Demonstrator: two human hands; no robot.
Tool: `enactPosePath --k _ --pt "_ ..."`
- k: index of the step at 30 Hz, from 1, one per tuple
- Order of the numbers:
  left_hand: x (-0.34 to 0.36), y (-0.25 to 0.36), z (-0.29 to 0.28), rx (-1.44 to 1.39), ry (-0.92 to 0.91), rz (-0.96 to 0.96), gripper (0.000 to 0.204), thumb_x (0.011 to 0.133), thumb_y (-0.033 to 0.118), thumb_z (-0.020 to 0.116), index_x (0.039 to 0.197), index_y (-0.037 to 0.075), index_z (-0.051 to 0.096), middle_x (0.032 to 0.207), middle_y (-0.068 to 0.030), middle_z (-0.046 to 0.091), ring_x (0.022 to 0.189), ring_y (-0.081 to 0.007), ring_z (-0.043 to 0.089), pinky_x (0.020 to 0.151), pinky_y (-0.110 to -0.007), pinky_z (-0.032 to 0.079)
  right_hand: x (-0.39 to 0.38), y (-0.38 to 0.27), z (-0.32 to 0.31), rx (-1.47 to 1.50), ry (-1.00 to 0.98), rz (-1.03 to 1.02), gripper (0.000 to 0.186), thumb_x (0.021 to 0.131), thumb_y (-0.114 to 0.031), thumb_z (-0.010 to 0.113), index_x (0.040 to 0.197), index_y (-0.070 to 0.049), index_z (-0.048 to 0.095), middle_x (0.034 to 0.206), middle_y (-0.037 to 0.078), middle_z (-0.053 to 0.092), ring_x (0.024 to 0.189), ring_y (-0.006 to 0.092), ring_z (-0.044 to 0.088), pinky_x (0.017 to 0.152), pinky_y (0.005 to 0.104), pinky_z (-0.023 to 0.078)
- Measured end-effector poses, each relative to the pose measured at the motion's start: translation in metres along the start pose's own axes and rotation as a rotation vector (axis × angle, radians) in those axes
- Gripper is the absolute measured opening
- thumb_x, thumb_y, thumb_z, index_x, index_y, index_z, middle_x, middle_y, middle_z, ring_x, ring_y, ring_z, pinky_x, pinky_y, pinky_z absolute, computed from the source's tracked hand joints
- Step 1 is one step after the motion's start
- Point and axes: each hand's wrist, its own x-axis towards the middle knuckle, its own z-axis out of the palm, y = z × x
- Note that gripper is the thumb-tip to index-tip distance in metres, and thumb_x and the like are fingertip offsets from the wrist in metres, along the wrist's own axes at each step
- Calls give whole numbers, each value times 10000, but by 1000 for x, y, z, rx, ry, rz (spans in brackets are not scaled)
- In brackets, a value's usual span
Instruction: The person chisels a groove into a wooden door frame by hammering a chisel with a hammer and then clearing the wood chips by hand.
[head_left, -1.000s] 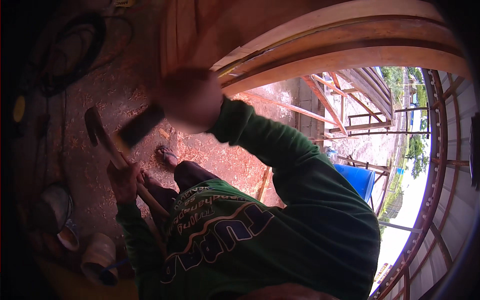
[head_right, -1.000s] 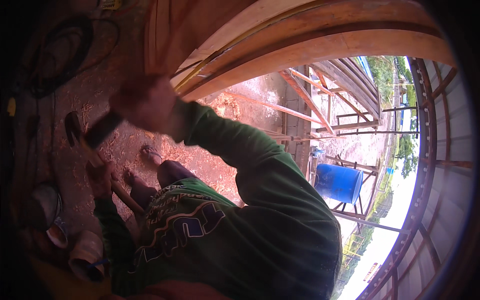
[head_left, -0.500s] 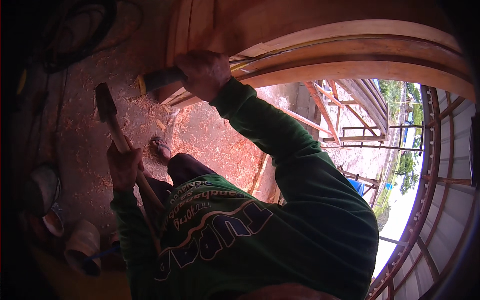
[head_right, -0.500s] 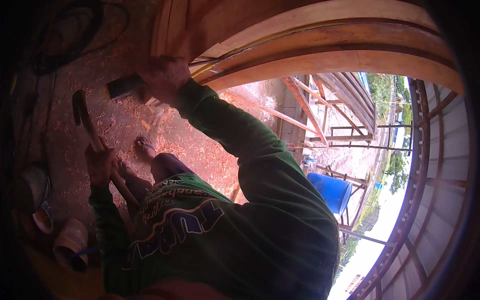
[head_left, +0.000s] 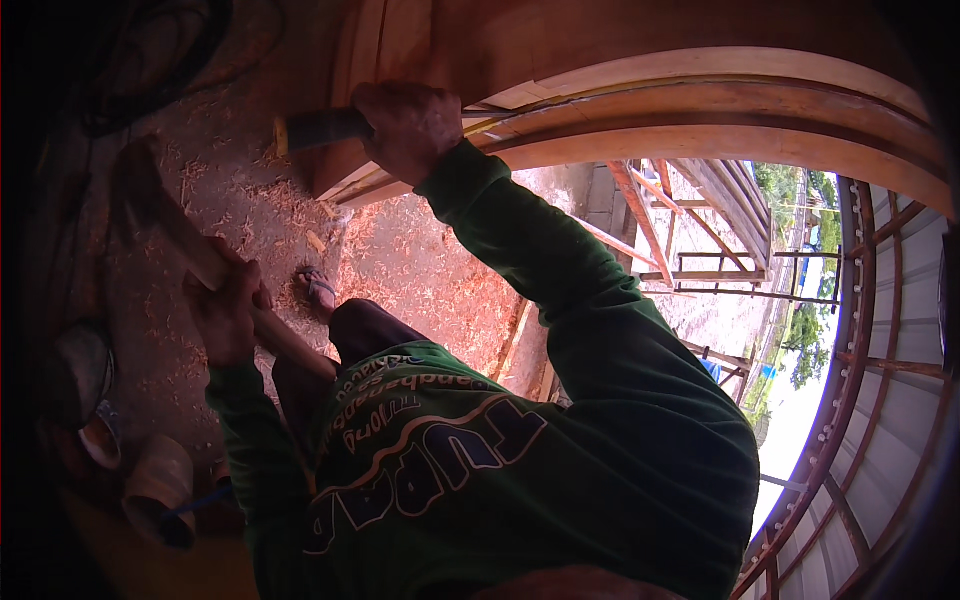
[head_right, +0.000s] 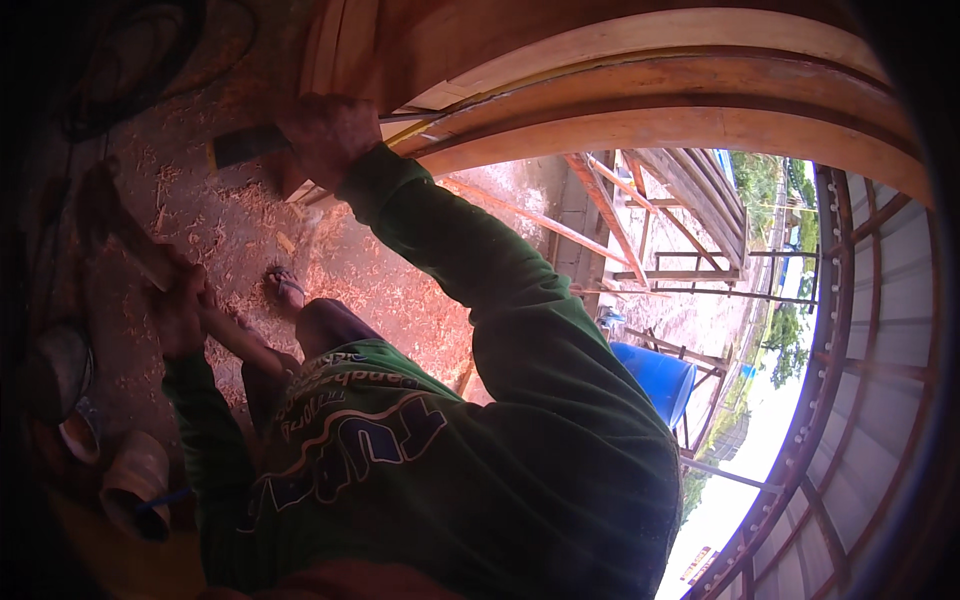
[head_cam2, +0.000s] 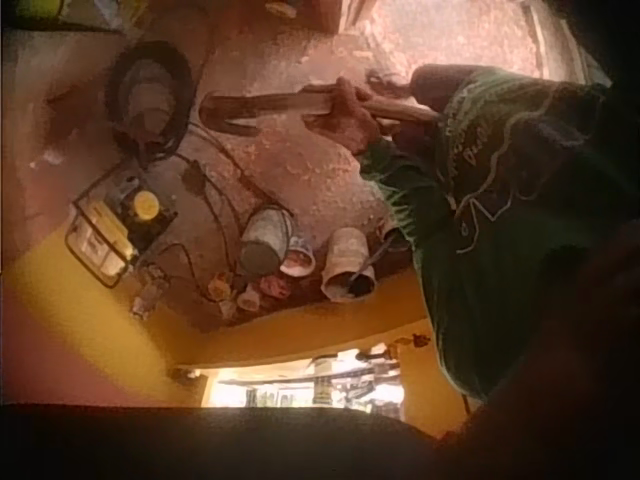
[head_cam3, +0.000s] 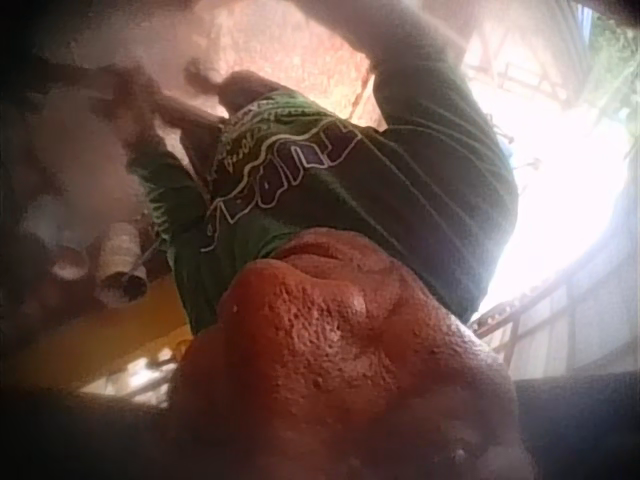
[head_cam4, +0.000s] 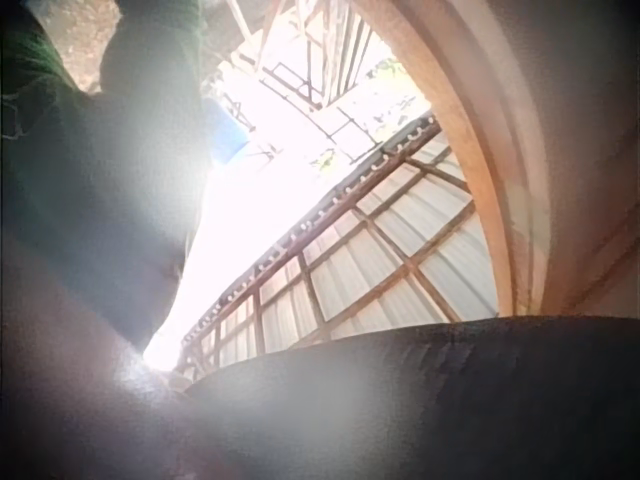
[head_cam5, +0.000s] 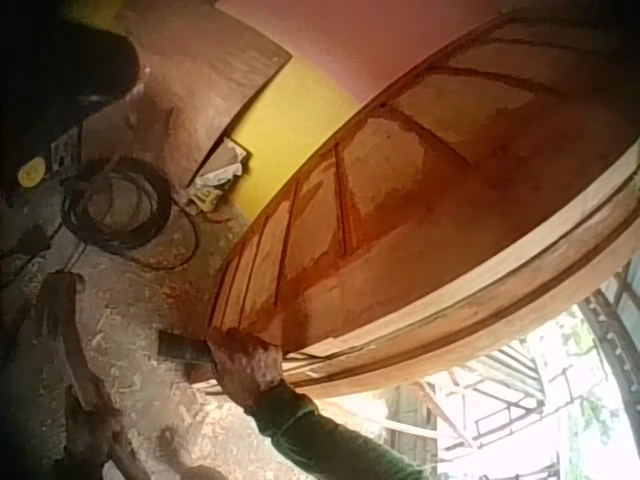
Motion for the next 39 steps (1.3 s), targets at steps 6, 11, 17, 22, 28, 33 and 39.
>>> enactPosePath --k 6,11,17,22,28,33,39 --pt "15 -10 34 158 -233 -23 242 752 -19 641 913 73 485 643 -2 478 456 -101 474 415 -272 407 4 -1 5 -40 -15 39 153 688 -163 704 763 -158 571 661 56 593 617 265 632 502 413 484" --pt "10 2 36 -345 35 -1 213 752 -37 620 878 69 485 618 3 459 441 -103 485 397 -268 414 3 0 4 -40 -37 69 135 704 -165 694 763 -160 573 661 51 596 618 263 634 496 413 481" --pt "24 1 25 196 -168 -48 229 733 -25 625 893 64 486 624 -8 473 451 -104 470 413 -272 394 4 5 11 -84 -39 90 127 709 -180 689 758 -168 572 661 51 597 607 264 632 493 415 480" --pt "25 -13 46 247 -218 -120 189 710 0 608 828 61 473 558 -21 476 417 -131 494 396 -291 412 6 -3 12 -117 -39 91 122 701 -161 691 750 -162 579 668 55 603 614 264 634 496 415 483" --pt "9 5 16 307 -222 -30 161 700 11 597 797 41 472 553 -42 489 426 -141 523 408 -291 419 -9 -1 2 -39 -35 43 133 645 -129 700 710 -148 585 656 55 594 614 261 629 510 401 496" --pt "-12 -7 -24 280 -148 -109 160 709 2 604 770 43 462 562 -46 494 421 -137 516 410 -281 426 -34 -5 -15 76 -91 -186 176 607 -132 685 777 -146 639 637 41 570 611 237 617 542 381 509" --pt "-24 -13 -22 252 -41 -182 185 718 2 607 805 20 444 597 -64 486 396 -155 505 369 -298 441 2 -60 -18 131 -83 -307 225 649 -186 699 846 -137 600 743 54 576 653 254 621 541 388 511"
